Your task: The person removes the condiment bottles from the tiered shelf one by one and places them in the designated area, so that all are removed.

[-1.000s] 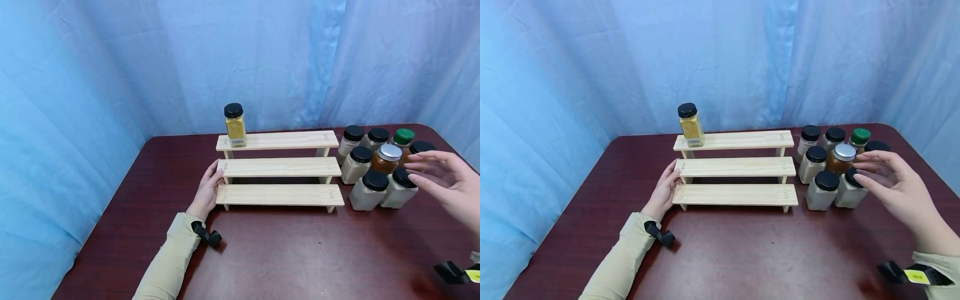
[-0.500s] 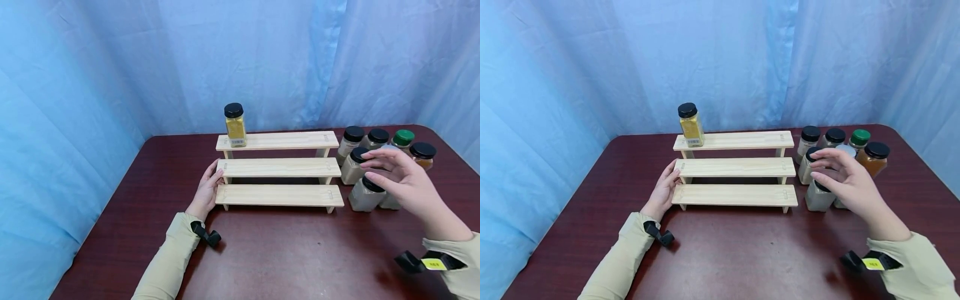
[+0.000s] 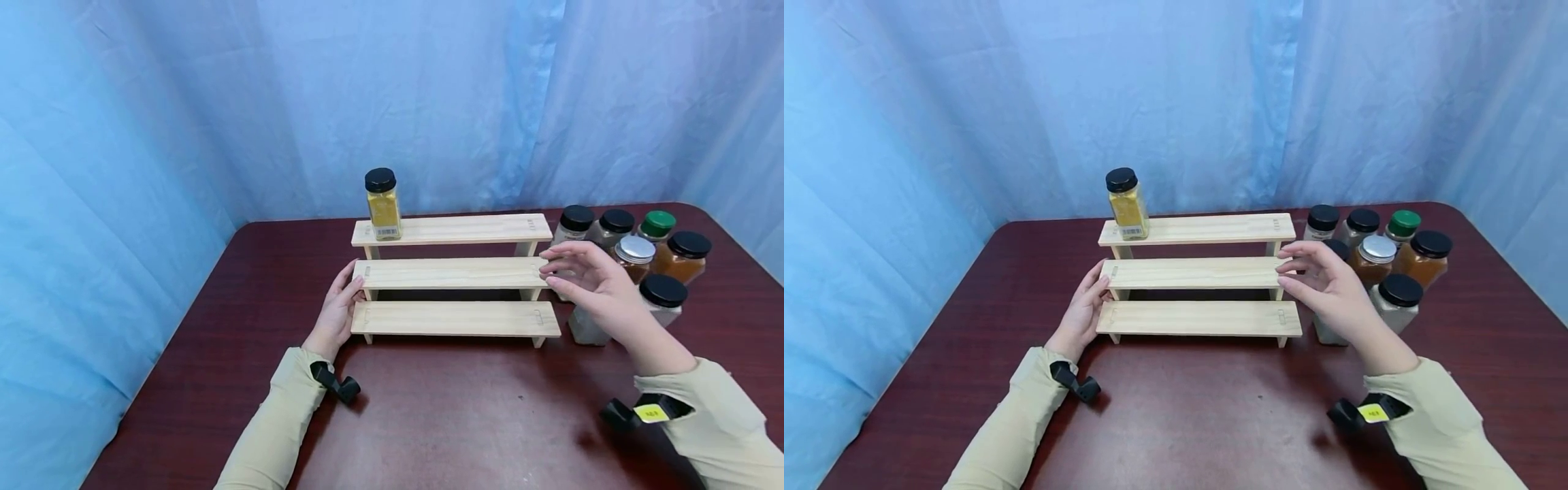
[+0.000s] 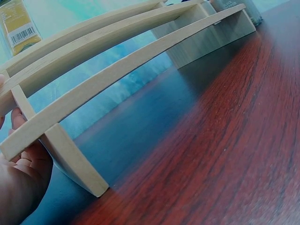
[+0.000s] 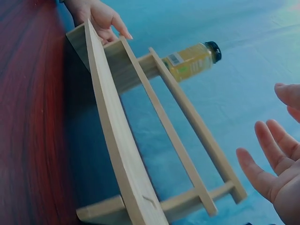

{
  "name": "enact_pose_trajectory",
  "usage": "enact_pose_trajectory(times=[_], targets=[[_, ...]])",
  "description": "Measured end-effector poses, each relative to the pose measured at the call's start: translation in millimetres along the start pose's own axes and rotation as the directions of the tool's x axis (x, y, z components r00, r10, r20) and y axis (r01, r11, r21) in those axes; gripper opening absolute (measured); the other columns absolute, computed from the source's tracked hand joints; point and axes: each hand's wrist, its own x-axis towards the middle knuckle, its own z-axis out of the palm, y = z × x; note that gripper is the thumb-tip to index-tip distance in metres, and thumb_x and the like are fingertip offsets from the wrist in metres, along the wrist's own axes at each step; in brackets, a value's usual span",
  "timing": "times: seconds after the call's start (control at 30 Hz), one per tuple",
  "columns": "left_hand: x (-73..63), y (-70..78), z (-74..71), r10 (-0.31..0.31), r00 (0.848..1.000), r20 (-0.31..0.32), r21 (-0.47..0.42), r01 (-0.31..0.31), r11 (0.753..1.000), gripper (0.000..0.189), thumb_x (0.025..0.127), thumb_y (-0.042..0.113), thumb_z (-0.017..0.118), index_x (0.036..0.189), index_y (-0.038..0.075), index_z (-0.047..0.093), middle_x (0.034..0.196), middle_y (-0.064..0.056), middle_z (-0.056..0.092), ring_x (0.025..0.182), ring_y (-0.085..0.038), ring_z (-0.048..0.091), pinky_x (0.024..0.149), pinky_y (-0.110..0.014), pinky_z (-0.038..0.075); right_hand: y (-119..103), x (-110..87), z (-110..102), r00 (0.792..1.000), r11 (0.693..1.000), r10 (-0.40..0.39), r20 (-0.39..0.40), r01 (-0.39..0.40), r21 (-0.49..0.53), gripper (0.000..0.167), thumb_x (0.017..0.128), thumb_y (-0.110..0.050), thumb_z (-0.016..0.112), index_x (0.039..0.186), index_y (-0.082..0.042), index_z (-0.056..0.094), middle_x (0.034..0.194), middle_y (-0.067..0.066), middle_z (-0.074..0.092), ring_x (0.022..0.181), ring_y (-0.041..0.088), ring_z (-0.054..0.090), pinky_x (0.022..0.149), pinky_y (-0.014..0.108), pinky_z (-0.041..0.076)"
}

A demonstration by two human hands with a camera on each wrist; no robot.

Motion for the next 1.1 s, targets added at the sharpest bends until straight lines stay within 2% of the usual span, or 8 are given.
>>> enact_pose_trajectory(times=[0.2, 0.37, 0.57, 0.77, 0.9, 1.1], targets=[[0.8, -0.4, -0.8, 0.002, 1.0, -0.015, -0.001, -0.002, 1.0, 0.053, 0.098, 0.007, 0.047, 0.148, 0.009, 0.03, 0.132, -0.01, 0.043, 0.077, -0.003, 0.05, 0.071, -0.015, 0.04, 0, 14.7, 18, 1.0, 1.0, -0.007, 0.003, 0.007, 0.017, 0.035, 0.09, 0.007, 0.055, 0.123, -0.004, 0.05, 0.113, -0.013, 0.058, 0.1, -0.003, 0.058, 0.075, 0.011, 0.048], [1.2, -1.1, -0.9, 0.001, 1.0, -0.017, -0.005, -0.002, 1.0, 0.053, 0.098, 0.006, 0.046, 0.148, 0.006, 0.029, 0.117, -0.003, 0.049, 0.072, -0.003, 0.048, 0.069, -0.014, 0.039, 0, 29.9, 37, 0.999, 0.997, -0.01, 0.031, 0.008, 0.082, 0.03, 0.091, 0.006, 0.055, 0.12, 0.004, 0.049, 0.111, -0.008, 0.059, 0.1, -0.001, 0.058, 0.081, 0.012, 0.048], [1.5, -1.4, -1.2, 0.01, 1.0, -0.01, -0.003, -0.01, 1.0, 0.053, 0.098, 0.006, 0.046, 0.148, 0.006, 0.029, 0.116, -0.001, 0.049, 0.071, -0.003, 0.049, 0.069, -0.014, 0.04, 6, 43.0, 64, 0.997, 0.992, 0.029, 0.067, -0.036, 0.121, 0.031, 0.091, 0.004, 0.055, 0.121, 0.009, 0.046, 0.109, -0.013, 0.055, 0.099, -0.001, 0.057, 0.083, 0.014, 0.049], [1.2, -1.0, -2.6, 0.012, 1.0, -0.016, 0.006, -0.012, 1.0, 0.053, 0.098, 0.007, 0.046, 0.148, 0.007, 0.03, 0.124, -0.007, 0.046, 0.076, -0.003, 0.05, 0.07, -0.014, 0.04, 4, 56.0, 83, 0.995, 0.989, 0.073, 0.068, -0.081, 0.123, 0.032, 0.091, -0.002, 0.06, 0.12, 0.006, 0.049, 0.113, 0.005, 0.056, 0.102, 0.005, 0.056, 0.087, 0.018, 0.048], [1.5, -1.3, -4.3, 0.01, 1.0, -0.017, 0.006, -0.01, 1.0, 0.053, 0.098, 0.009, 0.047, 0.148, 0.007, 0.029, 0.131, -0.011, 0.043, 0.081, -0.003, 0.052, 0.072, -0.014, 0.04, 0, 65.6, 93, 0.993, 0.988, 0.099, 0.065, -0.106, 0.108, 0.036, 0.091, -0.006, 0.061, 0.124, 0.004, 0.048, 0.119, 0.014, 0.055, 0.106, 0.01, 0.054, 0.094, 0.026, 0.047], [1.4, -0.7, -4.6, 0.003, 1.0, -0.018, 0.008, -0.003, 1.0, 0.053, 0.098, 0.008, 0.045, 0.148, 0.006, 0.028, 0.131, -0.011, 0.042, 0.081, -0.002, 0.051, 0.072, -0.014, 0.04, -6, 80.0, 110, 0.997, 0.986, 0.073, 0.032, -0.077, 0.151, 0.043, 0.088, -0.003, 0.064, 0.127, 0.004, 0.046, 0.122, 0.02, 0.052, 0.11, 0.021, 0.053, 0.097, 0.037, 0.045]])
